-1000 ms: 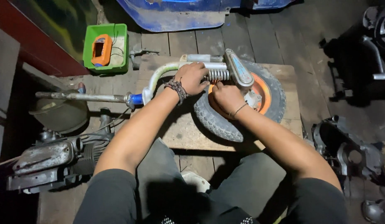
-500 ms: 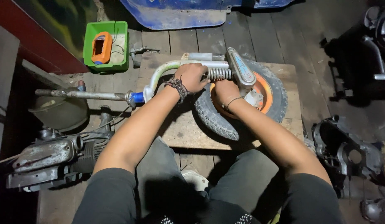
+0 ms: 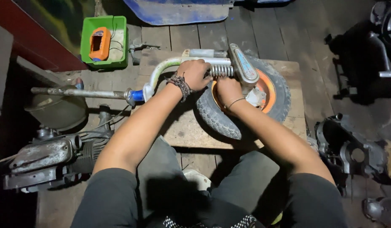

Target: Assembling a motorcycle front fork assembly onto a wheel hub while working on the floor

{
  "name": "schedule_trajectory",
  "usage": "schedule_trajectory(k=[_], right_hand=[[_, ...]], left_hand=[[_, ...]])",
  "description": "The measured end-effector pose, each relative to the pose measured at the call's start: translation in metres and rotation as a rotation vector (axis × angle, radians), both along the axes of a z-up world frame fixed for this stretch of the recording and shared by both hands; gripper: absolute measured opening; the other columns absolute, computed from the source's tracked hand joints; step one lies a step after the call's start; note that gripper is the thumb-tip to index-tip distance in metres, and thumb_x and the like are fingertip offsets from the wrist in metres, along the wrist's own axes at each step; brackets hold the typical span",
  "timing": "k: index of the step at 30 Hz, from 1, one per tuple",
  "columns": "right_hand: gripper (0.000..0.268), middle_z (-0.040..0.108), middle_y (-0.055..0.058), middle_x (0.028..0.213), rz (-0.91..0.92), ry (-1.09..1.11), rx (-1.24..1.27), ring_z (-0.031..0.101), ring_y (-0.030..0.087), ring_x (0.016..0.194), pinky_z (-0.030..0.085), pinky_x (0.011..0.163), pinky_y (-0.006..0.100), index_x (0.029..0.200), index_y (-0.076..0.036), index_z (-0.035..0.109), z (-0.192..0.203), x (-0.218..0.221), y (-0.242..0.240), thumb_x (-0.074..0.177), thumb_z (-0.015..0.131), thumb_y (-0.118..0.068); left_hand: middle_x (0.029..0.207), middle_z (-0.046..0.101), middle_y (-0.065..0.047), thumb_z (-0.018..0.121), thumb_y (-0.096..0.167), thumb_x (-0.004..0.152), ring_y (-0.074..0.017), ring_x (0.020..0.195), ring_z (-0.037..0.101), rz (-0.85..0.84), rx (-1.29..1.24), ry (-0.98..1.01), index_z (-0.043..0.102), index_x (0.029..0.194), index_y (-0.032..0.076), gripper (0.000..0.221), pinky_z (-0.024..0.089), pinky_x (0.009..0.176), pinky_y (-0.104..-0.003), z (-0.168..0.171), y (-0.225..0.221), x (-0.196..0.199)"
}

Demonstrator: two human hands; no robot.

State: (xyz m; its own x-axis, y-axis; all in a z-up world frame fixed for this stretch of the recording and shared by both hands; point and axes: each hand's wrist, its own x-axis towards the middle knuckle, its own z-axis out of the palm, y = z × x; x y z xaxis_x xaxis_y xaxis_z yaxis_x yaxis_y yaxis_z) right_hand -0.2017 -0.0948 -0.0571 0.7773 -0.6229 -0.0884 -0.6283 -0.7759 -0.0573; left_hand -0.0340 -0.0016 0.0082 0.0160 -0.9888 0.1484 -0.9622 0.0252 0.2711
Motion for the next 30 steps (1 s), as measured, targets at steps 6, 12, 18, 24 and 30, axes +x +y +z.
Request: schedule_trajectory(k=[6,12,18,24,30], right_hand=[[0.018,0.074,0.022,0.086,0.02,-0.034,0.022,0.075,0.049,0.081,0.062,0.07,0.057,0.096,0.005,0.074,0.028,-0.005,0.024,0.09,0.057,0.0],[0.019,0.073,0.019,0.079,0.018,-0.083,0.075,0.074,0.047,0.074,0.062,0.06,0.056,0.086,-0.001,0.076,-0.012,-0.012,0.007,0.087,0.064,-0.015],[0.016,0.073,0.017,0.081,0.108,-0.075,-0.068,0.074,0.046,0.071,0.061,0.06,0.055,0.089,0.0,0.074,-0.031,-0.013,-0.011,0.088,0.061,-0.008],[0.019,0.072,0.021,0.082,0.016,-0.079,0.049,0.074,0.049,0.079,0.062,0.069,0.057,0.088,-0.001,0.075,0.007,-0.015,0.004,0.087,0.07,-0.019],[0.026,0.073,0.025,0.078,-0.127,-0.171,0.183,0.074,0.051,0.082,0.062,0.068,0.056,0.088,-0.002,0.077,-0.009,-0.01,-0.001,0.093,0.069,-0.027]], left_hand=[[0.092,0.073,-0.015,0.074,0.034,0.089,-0.0362,0.085,0.075,-0.011,-0.004,-0.012,0.075,0.115,0.005,0.039,0.061,0.079,-0.047,-0.001,-0.004,0.001],[0.084,0.072,-0.014,0.073,0.033,0.089,-0.0345,0.078,0.075,-0.003,-0.03,-0.011,0.075,0.109,0.006,0.034,0.061,0.075,-0.046,-0.002,-0.007,0.0],[0.083,0.071,-0.017,0.074,0.034,0.09,-0.038,0.078,0.075,-0.016,-0.019,-0.002,0.074,0.109,0.002,0.037,0.061,0.073,-0.049,-0.003,-0.011,0.002],[0.081,0.072,-0.016,0.074,0.031,0.09,-0.0383,0.078,0.075,-0.006,-0.038,-0.014,0.075,0.106,0.004,0.032,0.061,0.074,-0.049,-0.002,-0.007,0.0],[0.079,0.072,-0.015,0.073,0.034,0.091,-0.0374,0.077,0.075,-0.002,-0.018,-0.008,0.074,0.105,0.006,0.032,0.061,0.074,-0.048,-0.003,-0.007,0.001]])
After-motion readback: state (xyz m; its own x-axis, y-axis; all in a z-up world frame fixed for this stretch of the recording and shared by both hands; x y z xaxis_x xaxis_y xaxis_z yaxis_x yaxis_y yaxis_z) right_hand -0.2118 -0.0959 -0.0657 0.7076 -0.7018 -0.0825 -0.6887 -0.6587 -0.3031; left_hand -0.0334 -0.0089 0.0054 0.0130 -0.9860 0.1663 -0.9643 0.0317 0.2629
